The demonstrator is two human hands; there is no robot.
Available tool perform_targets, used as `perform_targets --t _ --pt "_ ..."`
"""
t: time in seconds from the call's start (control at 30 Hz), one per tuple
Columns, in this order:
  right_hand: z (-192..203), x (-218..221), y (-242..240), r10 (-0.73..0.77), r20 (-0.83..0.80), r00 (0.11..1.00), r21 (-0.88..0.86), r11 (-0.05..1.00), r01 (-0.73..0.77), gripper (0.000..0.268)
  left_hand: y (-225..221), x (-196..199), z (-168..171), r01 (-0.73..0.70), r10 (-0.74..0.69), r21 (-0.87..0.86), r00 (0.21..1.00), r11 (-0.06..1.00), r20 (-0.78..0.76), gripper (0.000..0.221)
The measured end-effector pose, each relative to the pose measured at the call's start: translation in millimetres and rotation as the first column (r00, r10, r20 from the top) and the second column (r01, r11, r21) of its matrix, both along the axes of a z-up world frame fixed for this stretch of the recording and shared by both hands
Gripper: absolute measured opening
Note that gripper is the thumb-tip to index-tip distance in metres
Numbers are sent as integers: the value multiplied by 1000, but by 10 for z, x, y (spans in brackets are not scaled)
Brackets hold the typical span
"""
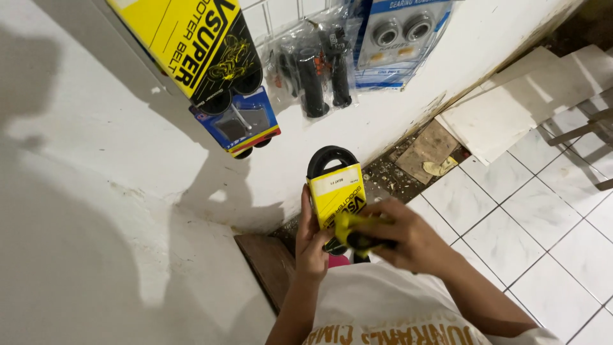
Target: Cleaning a motorcycle scooter belt using a yellow cloth.
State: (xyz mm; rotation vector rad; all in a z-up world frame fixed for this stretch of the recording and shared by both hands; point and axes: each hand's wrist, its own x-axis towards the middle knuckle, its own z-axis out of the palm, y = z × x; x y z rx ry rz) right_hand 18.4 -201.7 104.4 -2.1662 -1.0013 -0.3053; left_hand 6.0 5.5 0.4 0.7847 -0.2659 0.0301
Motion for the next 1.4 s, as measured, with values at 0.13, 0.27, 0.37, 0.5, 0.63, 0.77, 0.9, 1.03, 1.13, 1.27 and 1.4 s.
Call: perform_targets --t 0.13,0.27,0.37,0.5,0.63,0.77,0.9,1.03,1.13,1.27,1.4 --pt "17 126 -82 -228 7 974 56 972 227 46 31 -19 19 -21 17 154 1000 988 23 95" --pt "72 113 -36 -284 72 956 66 958 280 45 40 -17 37 -31 29 148 999 989 14 98" --pt "275 26 -36 -5 4 1000 -49 999 5 44 76 -2 198 -31 34 38 996 999 -88 100" --pt "175 99 -93 139 -40 989 -79 987 -142 43 118 28 215 -18 17 -4 989 1000 -144 101" --pt "178 187 -81 -173 52 984 19 985 172 42 130 10 124 20 -16 50 996 999 -87 97" --pt "145 145 21 -262 135 956 74 964 254 41 94 24 148 12 -11 12 995 1000 -104 96" --pt "282 -20 50 17 14 1000 -57 998 -16 41 130 45 143 -66 67 14 988 998 -139 89" --pt "239 65 -37 111 -100 989 -58 991 -117 38 98 46 62 -108 119 146 991 983 -66 75" --pt "214 163 -60 -94 -15 996 15 995 94 40 82 -4 -1 -77 82 279 997 957 -4 69" --pt "204 175 5 -369 107 923 82 929 361 42 36 -46 -49 -29 25 294 1000 955 14 65" --pt "270 -1 100 -162 181 970 1 986 164 39 37 5 70 -90 92 269 996 959 4 65"
